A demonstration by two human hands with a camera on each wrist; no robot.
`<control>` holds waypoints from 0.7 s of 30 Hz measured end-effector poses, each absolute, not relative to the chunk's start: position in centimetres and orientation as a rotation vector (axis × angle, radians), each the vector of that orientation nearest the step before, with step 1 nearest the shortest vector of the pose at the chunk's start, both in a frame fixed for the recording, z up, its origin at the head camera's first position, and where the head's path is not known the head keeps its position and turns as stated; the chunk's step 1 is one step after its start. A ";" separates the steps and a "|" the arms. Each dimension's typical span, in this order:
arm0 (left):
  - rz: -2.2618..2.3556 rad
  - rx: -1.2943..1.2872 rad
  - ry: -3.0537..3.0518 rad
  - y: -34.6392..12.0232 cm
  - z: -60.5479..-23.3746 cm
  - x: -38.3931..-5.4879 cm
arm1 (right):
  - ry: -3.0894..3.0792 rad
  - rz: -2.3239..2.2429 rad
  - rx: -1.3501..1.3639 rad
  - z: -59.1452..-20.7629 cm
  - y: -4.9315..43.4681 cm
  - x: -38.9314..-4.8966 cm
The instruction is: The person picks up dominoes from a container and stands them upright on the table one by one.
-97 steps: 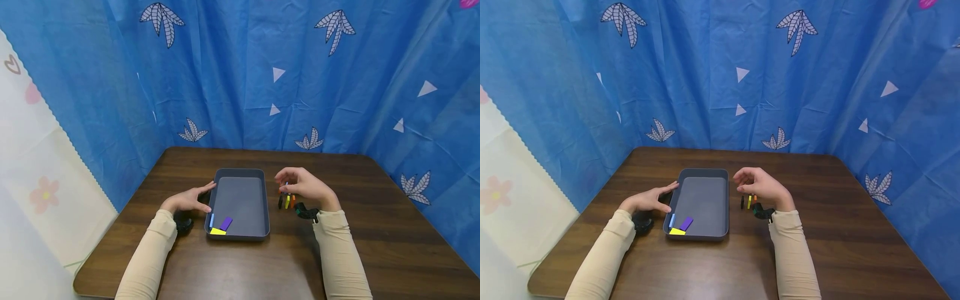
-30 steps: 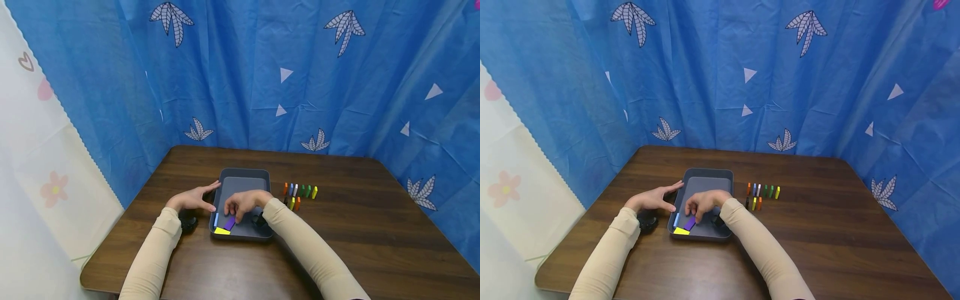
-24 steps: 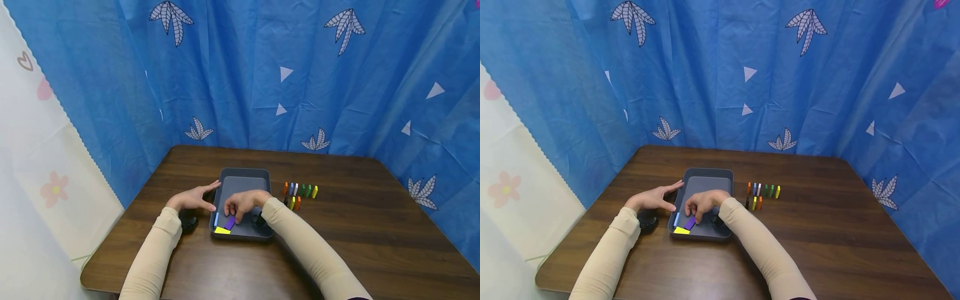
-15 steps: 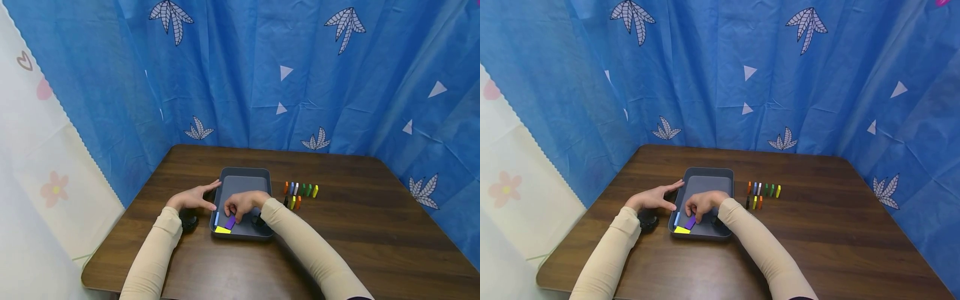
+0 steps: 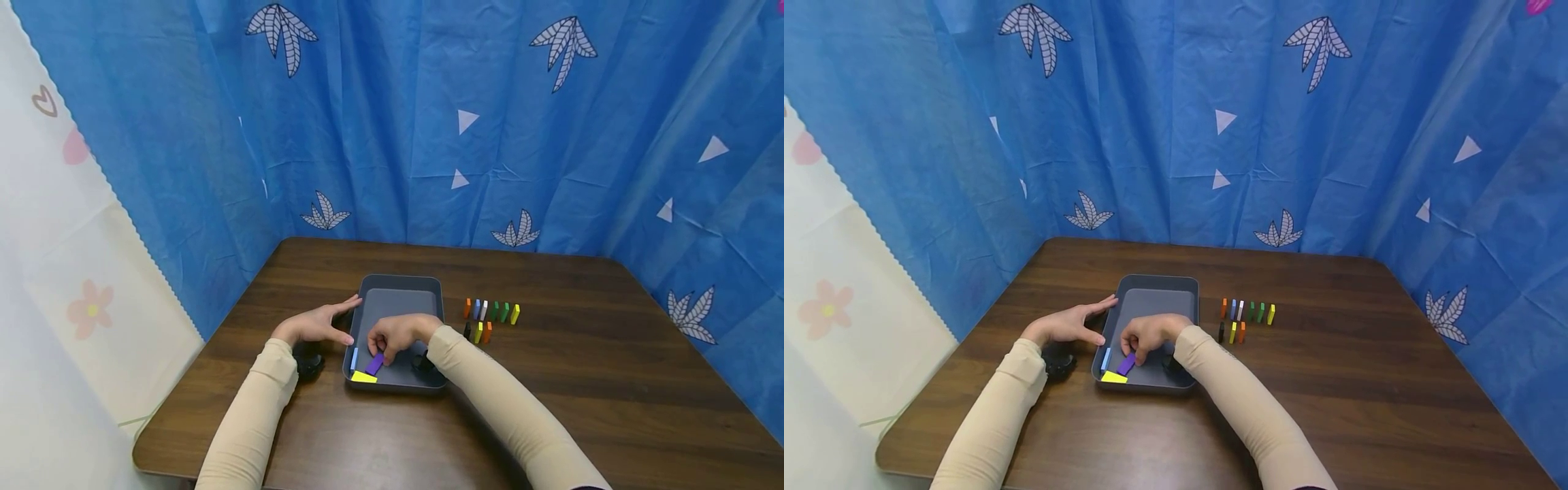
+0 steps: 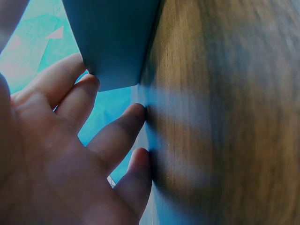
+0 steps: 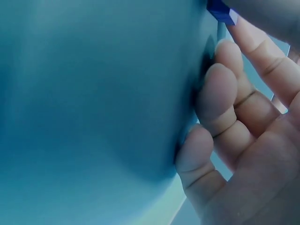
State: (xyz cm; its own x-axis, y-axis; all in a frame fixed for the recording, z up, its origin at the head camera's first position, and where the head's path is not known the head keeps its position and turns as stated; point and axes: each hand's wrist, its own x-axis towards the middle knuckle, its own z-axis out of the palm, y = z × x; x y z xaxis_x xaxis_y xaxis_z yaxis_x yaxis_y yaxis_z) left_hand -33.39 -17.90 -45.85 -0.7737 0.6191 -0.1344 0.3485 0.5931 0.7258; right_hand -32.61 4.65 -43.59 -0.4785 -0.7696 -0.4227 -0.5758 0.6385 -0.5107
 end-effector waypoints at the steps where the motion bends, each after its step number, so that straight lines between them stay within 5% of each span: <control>1: 1.004 0.780 2.450 -17.9 -45.9 -33.4 | 2.225 -0.404 -1.046 -43.5 4.7 -32.6; 21: 0.996 0.811 2.466 -18.0 -46.1 -33.7 | 2.260 -0.599 -0.987 -43.7 5.7 -32.4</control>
